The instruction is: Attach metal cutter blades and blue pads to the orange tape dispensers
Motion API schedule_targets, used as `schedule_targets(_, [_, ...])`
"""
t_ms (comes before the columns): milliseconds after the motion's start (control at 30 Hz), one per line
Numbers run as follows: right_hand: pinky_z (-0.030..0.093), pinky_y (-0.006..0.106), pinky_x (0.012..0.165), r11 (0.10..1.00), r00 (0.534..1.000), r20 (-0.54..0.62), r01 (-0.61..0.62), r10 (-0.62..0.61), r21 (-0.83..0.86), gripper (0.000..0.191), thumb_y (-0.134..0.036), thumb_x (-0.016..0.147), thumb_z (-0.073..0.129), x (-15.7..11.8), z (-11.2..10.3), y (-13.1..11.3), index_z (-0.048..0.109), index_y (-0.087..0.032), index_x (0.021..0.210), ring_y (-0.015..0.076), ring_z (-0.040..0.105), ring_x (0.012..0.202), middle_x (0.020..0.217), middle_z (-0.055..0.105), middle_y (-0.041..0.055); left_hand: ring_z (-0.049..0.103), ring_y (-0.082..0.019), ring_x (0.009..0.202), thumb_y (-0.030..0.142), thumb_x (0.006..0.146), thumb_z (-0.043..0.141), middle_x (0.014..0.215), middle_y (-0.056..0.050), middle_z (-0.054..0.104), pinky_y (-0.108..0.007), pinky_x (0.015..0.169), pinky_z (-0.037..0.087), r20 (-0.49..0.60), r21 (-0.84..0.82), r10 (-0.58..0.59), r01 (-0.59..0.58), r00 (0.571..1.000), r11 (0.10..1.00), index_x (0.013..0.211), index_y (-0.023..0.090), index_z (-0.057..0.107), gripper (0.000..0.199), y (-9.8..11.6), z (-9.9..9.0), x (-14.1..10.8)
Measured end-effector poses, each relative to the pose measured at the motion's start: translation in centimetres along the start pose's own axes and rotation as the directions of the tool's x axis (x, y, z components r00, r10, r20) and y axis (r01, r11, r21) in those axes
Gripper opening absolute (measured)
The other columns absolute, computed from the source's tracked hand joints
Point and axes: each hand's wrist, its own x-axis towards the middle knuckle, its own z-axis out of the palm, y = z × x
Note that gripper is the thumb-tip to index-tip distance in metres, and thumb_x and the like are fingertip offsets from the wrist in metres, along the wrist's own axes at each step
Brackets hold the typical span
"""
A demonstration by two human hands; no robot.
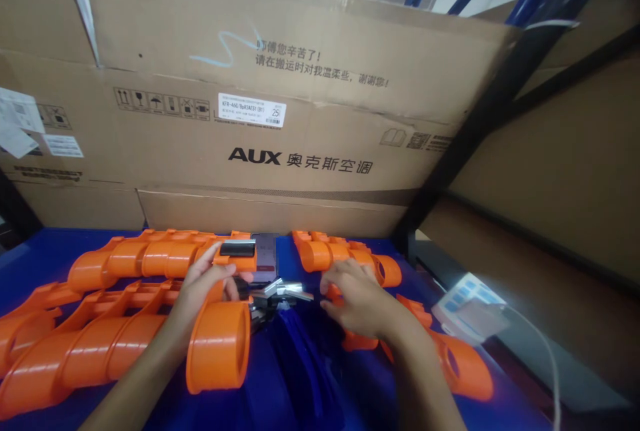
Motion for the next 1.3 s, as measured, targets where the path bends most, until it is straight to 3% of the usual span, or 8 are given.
schedule_targets(100, [0.036,0.051,0.101,0.999,0.997,0.073,-0.035,0.037,-0.035,0.021,-0.031,0.073,0.081,-0.8,-0.3,-0.5,0.072,-0.024,0.090,0.0315,0.054,0.107,0.104,0.064,0.0076,0.060,-0.011,0.041,0.031,0.076,0.075,0.076,-0.005,0.077,-0.020,0.043,0.044,0.002,-0.023,0.016,-0.016,1.000,1.000,0.105,0.018,0.060,0.034,-0.4,0.5,-0.4])
schedule_targets(233, [0.036,0.051,0.100,0.997,0.993,0.109,-0.045,0.052,-0.067,0.016,-0.029,0.073,0.081,-1.3,0.0,-1.4,0.070,-0.024,0.084,0.0312,0.053,0.107,0.104,0.061,0.0073,0.063,-0.013,0.047,0.031,0.079,0.075,0.063,-0.002,0.073,-0.019,0.047,0.044,0.030,-0.033,0.012,-0.011,0.999,0.999,0.113,0.018,0.060,0.039,-1.0,1.3,-1.1])
schedule_targets(600, [0.040,0.045,0.092,0.998,0.999,0.005,0.045,-0.045,-0.048,0.010,-0.015,0.076,0.069,-1.8,0.0,-1.8,0.062,-0.021,0.079,0.0288,0.054,0.102,0.101,0.059,0.0062,0.076,-0.029,0.085,0.037,0.080,0.075,0.051,-0.002,0.069,-0.029,0.073,0.052,0.017,-0.013,0.018,-0.017,1.000,1.000,0.141,0.013,0.051,0.070,-2.7,1.2,-0.7])
schedule_targets(900, [0.045,0.031,0.072,0.952,0.964,-0.184,0.229,-0.193,0.205,0.012,-0.012,0.078,0.058,0.4,-3.4,-3.2,0.052,-0.022,0.075,0.0181,0.055,0.075,0.081,0.060,0.0004,0.065,-0.019,0.054,0.037,0.080,0.076,0.054,0.002,0.067,-0.025,0.056,0.046,0.021,0.002,0.001,-0.001,1.000,1.000,0.140,0.014,0.051,0.069,-2.5,1.0,-0.5])
schedule_targets(1000, [0.047,0.030,0.072,0.866,0.932,-0.276,0.329,-0.234,0.377,0.016,-0.017,0.082,0.060,2.1,-3.5,-3.7,0.047,-0.022,0.075,0.0163,0.055,0.075,0.083,0.060,0.0003,0.065,-0.018,0.054,0.037,0.080,0.076,0.056,0.001,0.068,-0.023,0.052,0.044,0.025,-0.015,-0.006,0.006,1.000,1.000,0.138,0.015,0.050,0.067,-2.4,0.9,-0.4])
schedule_targets(1100, [0.051,0.027,0.066,0.640,0.926,-0.348,0.359,-0.150,0.679,0.017,-0.025,0.086,0.065,3.5,-2.5,-3.7,0.047,-0.024,0.087,0.0143,0.058,0.073,0.087,0.059,-0.0002,0.064,-0.017,0.051,0.039,0.078,0.077,0.061,0.000,0.071,-0.022,0.048,0.042,0.026,-0.018,-0.029,0.030,0.999,0.999,0.139,0.016,0.047,0.071,-2.6,0.8,-0.2])
schedule_targets(1200, [0.054,0.027,0.060,0.390,0.936,-0.348,0.339,-0.048,0.856,0.029,-0.034,0.086,0.072,4.2,-0.6,-3.8,0.053,-0.023,0.104,0.0133,0.063,0.068,0.093,0.062,0.0008,0.065,-0.016,0.051,0.039,0.080,0.075,0.068,-0.003,0.074,-0.022,0.051,0.044,0.018,0.006,-0.030,0.030,0.999,1.000,0.141,0.017,0.046,0.071,-3.0,0.6,0.0])
schedule_targets(1300, [0.056,0.028,0.056,0.309,0.953,-0.299,0.271,0.046,0.912,0.033,-0.042,0.087,0.073,4.5,1.0,-4.3,0.063,-0.021,0.108,0.0136,0.064,0.057,0.077,0.066,-0.0012,0.065,-0.014,0.052,0.037,0.082,0.074,0.076,-0.005,0.077,-0.023,0.057,0.047,0.052,0.036,-0.012,0.010,0.999,0.999,0.136,0.017,0.050,0.063,-3.0,0.8,0.1])
